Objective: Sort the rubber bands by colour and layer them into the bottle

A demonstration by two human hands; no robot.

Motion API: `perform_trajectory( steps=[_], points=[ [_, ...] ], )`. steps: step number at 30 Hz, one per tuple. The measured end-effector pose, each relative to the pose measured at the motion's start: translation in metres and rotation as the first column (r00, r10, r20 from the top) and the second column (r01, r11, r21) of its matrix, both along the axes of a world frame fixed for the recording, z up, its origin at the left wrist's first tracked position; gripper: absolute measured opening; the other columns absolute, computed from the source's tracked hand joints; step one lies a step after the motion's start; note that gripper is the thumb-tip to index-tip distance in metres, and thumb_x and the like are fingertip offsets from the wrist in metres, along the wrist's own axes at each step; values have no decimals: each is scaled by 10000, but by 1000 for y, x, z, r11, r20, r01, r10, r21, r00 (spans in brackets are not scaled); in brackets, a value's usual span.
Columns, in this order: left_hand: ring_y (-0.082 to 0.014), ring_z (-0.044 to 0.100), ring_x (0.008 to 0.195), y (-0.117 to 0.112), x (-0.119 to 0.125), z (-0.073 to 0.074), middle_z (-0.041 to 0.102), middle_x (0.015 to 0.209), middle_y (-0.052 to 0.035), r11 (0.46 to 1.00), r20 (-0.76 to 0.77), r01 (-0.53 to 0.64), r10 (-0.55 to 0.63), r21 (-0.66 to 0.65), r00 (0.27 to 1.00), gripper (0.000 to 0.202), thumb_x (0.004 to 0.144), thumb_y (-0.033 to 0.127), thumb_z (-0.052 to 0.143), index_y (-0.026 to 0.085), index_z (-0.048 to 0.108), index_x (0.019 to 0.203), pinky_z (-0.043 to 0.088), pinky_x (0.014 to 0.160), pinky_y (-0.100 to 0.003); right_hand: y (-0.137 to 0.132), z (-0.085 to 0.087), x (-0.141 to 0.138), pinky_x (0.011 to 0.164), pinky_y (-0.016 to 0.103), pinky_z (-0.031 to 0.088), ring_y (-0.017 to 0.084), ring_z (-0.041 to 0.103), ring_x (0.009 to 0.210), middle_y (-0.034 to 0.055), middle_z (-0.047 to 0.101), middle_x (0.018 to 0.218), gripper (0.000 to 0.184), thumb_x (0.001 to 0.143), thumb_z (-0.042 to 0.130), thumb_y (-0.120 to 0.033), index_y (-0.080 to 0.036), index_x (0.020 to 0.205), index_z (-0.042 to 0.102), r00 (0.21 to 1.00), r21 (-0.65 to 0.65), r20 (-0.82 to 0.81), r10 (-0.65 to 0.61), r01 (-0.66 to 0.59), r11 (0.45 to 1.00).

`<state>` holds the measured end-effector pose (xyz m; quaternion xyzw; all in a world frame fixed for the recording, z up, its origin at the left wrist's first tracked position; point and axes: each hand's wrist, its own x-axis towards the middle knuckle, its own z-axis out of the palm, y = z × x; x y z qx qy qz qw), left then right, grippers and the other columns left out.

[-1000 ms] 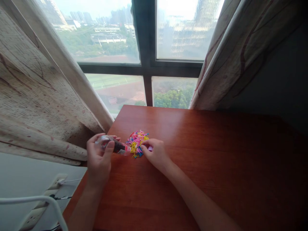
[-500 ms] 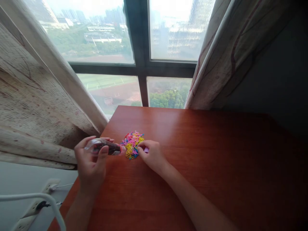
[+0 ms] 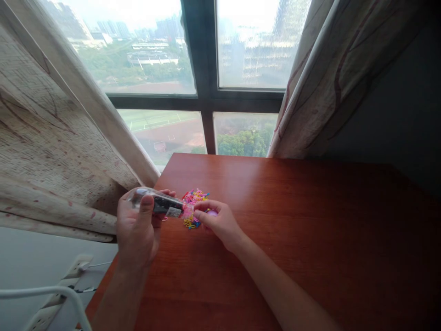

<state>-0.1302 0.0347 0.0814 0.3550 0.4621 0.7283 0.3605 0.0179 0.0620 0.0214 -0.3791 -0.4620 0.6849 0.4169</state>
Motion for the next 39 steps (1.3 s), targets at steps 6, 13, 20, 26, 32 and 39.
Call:
perform_trajectory(
  steps=[6,13,20,26,32,39],
  points=[
    [-222,708,897,3,1,-6,707,945,-41,998,90,65,-63,-13,994,274,827,422,684,223,561,970,612,702,-321,-14,4,3,370,171,303,54,440,426,-69,529,602,461,689,745,-322,-188,1122,665,939,-124,-342,39,-87,989],
    [-218,704,904,7,11,-8,700,931,-41,988,169,145,-135,-46,976,267,826,401,691,200,570,954,604,723,-316,-24,6,-2,372,166,357,64,451,402,-108,548,595,787,712,764,-299,-263,1398,378,897,20,-369,245,-256,966],
    [-232,712,907,7,18,-6,705,913,-28,963,172,233,-209,-135,963,346,773,397,747,195,534,954,599,753,-359,-7,12,6,378,154,322,59,434,408,-95,537,554,669,731,728,-323,-232,1342,470,879,-22,-319,354,-381,924],
    [-222,712,902,10,11,-7,710,911,-35,973,138,205,-190,-105,972,354,773,425,742,196,551,963,598,740,-331,-8,10,11,372,137,265,58,423,428,-83,539,564,531,720,706,-300,-230,1215,529,830,-113,-438,346,-433,894],
    [-203,718,846,13,0,-7,714,876,-26,984,124,151,-138,-97,983,363,751,437,758,191,571,942,599,717,-308,-7,7,6,371,144,241,55,431,410,-74,563,568,425,704,711,-330,-208,1083,563,874,-175,-433,221,-322,930],
    [-222,723,844,12,-1,-6,712,884,-34,994,98,80,-72,-81,993,390,734,406,779,202,543,968,597,710,-328,3,-1,-7,388,168,280,69,451,411,-50,572,559,309,696,681,-411,-174,870,585,990,-175,-141,0,-25,984]
  ],
)
